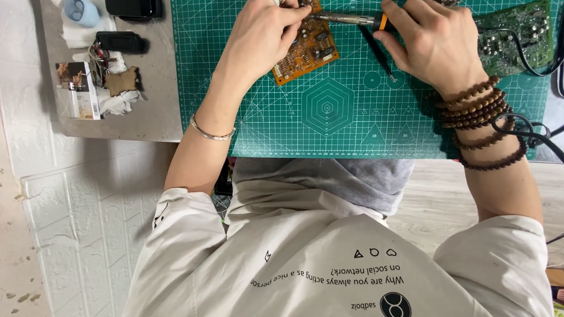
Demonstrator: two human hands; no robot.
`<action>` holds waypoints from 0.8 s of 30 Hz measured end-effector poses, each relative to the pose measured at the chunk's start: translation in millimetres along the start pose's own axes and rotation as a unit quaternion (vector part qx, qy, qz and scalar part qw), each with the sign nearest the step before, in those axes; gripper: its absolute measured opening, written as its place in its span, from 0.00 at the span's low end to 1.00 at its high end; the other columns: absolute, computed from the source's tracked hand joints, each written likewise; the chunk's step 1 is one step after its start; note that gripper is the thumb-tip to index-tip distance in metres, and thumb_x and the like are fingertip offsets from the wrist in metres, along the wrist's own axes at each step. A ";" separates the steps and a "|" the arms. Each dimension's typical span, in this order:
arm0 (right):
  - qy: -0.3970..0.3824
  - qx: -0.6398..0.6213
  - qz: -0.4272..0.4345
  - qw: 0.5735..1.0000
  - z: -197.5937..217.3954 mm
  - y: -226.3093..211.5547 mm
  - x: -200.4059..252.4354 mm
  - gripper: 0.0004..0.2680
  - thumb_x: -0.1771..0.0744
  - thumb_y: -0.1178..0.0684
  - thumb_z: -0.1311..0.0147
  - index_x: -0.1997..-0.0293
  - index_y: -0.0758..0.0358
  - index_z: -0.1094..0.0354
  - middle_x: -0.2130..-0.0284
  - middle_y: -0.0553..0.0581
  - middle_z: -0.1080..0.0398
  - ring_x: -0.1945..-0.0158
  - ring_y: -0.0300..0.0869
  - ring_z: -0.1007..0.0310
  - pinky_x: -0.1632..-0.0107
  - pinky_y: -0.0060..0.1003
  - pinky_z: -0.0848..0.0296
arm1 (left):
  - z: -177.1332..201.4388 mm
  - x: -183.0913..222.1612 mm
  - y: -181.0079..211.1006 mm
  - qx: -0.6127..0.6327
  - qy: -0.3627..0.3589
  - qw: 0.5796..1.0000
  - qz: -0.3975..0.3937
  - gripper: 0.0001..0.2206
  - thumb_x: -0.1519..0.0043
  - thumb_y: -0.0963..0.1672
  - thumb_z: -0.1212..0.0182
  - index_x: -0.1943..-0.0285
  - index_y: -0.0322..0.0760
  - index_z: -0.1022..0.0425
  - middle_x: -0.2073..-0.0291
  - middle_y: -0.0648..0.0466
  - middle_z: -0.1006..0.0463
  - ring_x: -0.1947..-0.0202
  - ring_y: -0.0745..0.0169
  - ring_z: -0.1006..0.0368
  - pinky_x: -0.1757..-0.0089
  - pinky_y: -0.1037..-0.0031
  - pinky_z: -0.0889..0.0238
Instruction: Repairing or disassembling electronic circuit boards using a soldering iron and prying tools
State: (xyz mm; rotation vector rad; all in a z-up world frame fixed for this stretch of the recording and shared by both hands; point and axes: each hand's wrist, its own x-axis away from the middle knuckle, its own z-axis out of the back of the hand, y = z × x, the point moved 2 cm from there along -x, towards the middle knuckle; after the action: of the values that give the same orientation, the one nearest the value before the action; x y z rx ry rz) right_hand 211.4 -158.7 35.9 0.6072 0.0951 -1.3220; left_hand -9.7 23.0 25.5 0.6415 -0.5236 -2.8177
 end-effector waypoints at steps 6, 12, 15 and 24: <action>-0.047 -0.028 0.000 0.999 -2.7 8.0 -1.6 0.10 0.23 0.39 0.51 0.50 0.49 0.27 0.68 0.41 0.30 0.75 0.34 0.33 0.78 0.26 0.39 | -0.1 1.3 -1.4 0.005 -0.016 1.000 0.005 0.08 0.37 0.36 0.38 0.51 0.27 0.19 0.60 0.43 0.23 0.55 0.50 0.28 0.50 0.62 0.32; -0.093 -0.052 -0.001 0.994 7.9 13.1 -15.5 0.13 0.24 0.39 0.55 0.51 0.51 0.25 0.66 0.42 0.25 0.75 0.36 0.27 0.78 0.30 0.31 | 4.9 -2.8 6.6 0.019 -0.043 0.998 0.037 0.09 0.39 0.36 0.36 0.50 0.24 0.21 0.59 0.43 0.24 0.57 0.49 0.27 0.46 0.60 0.34; -0.113 -0.070 -0.002 0.991 14.0 13.2 -26.7 0.14 0.25 0.39 0.56 0.56 0.53 0.25 0.72 0.43 0.28 0.77 0.37 0.28 0.80 0.31 0.30 | 2.8 -2.3 4.6 0.027 -0.037 0.998 0.037 0.08 0.40 0.35 0.37 0.52 0.26 0.20 0.58 0.41 0.23 0.53 0.46 0.27 0.46 0.61 0.33; -0.077 -0.089 -0.005 0.993 8.5 6.7 -20.0 0.12 0.26 0.41 0.53 0.54 0.54 0.26 0.73 0.45 0.30 0.82 0.36 0.36 0.83 0.28 0.41 | -11.0 1.9 -5.6 -0.001 -0.039 0.999 0.026 0.11 0.40 0.35 0.38 0.50 0.28 0.20 0.58 0.40 0.22 0.55 0.50 0.26 0.43 0.60 0.37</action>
State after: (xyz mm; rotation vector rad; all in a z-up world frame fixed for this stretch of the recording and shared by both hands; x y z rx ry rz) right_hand 209.9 -144.4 53.4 0.3528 0.0888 -1.3496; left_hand -7.1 24.5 13.4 0.5127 -0.5440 -2.8036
